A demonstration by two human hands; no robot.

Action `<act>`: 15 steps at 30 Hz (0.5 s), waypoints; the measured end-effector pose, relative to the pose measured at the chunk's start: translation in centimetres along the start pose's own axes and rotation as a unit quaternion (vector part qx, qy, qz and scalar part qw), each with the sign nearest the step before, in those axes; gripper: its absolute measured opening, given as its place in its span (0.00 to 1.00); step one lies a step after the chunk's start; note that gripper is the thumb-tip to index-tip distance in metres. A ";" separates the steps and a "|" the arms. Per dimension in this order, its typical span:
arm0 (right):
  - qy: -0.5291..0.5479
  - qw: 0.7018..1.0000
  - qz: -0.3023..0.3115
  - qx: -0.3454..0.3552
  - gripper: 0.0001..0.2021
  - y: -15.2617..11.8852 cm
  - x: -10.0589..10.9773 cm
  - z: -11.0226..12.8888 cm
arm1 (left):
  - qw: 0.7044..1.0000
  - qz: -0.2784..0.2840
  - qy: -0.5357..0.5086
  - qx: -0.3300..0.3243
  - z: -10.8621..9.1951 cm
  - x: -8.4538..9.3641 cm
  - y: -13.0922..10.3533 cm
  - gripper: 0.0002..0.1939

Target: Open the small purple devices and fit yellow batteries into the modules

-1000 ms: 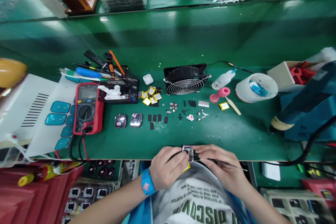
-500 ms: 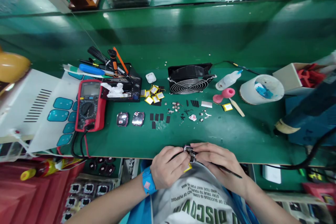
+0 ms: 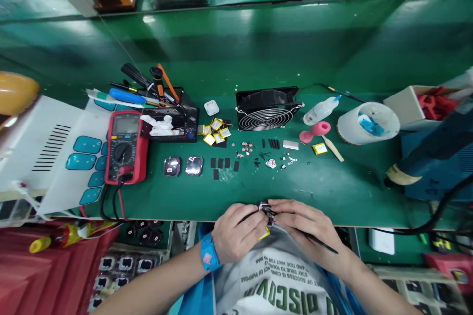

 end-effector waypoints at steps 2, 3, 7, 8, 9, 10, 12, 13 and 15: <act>0.001 1.000 -0.009 -0.002 0.23 0.0 0.1 0.0 | 1.000 0.002 -0.005 0.000 0.0 -0.1 -0.1 0.15; 0.001 1.000 -0.014 -0.005 0.22 0.1 0.2 -0.1 | 1.000 0.004 -0.008 -0.001 0.0 -0.1 -0.1 0.14; 0.006 1.000 -0.024 -0.003 0.20 0.2 0.3 0.0 | 1.000 0.001 -0.019 0.001 0.0 0.1 -0.1 0.11; 0.007 1.000 -0.023 0.001 0.20 0.3 0.4 0.1 | 1.000 -0.003 -0.021 0.001 0.0 0.2 0.0 0.11; 0.006 1.000 -0.023 0.004 0.20 0.4 0.4 0.2 | 1.000 -0.006 -0.023 0.000 0.0 0.3 0.1 0.11; 0.005 1.000 -0.023 0.004 0.20 0.6 0.5 0.2 | 1.000 -0.009 -0.025 0.001 0.0 0.4 0.2 0.11; 0.002 1.000 -0.021 0.001 0.22 0.8 0.6 0.3 | 0.999 -0.014 -0.029 0.004 0.1 0.5 0.5 0.12; 0.002 1.000 -0.020 -0.004 0.24 0.9 0.7 0.3 | 0.999 -0.016 -0.031 0.005 0.1 0.6 0.5 0.12; 0.006 1.000 -0.019 -0.011 0.27 1.1 0.7 0.3 | 0.999 -0.016 -0.036 0.006 0.2 0.6 0.5 0.12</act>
Point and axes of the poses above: each hand's wrist, its own y-axis towards the middle knuckle, its own x-axis out of the back of the hand, z = x × y, the point moved 9 cm from there along y, towards the middle knuckle
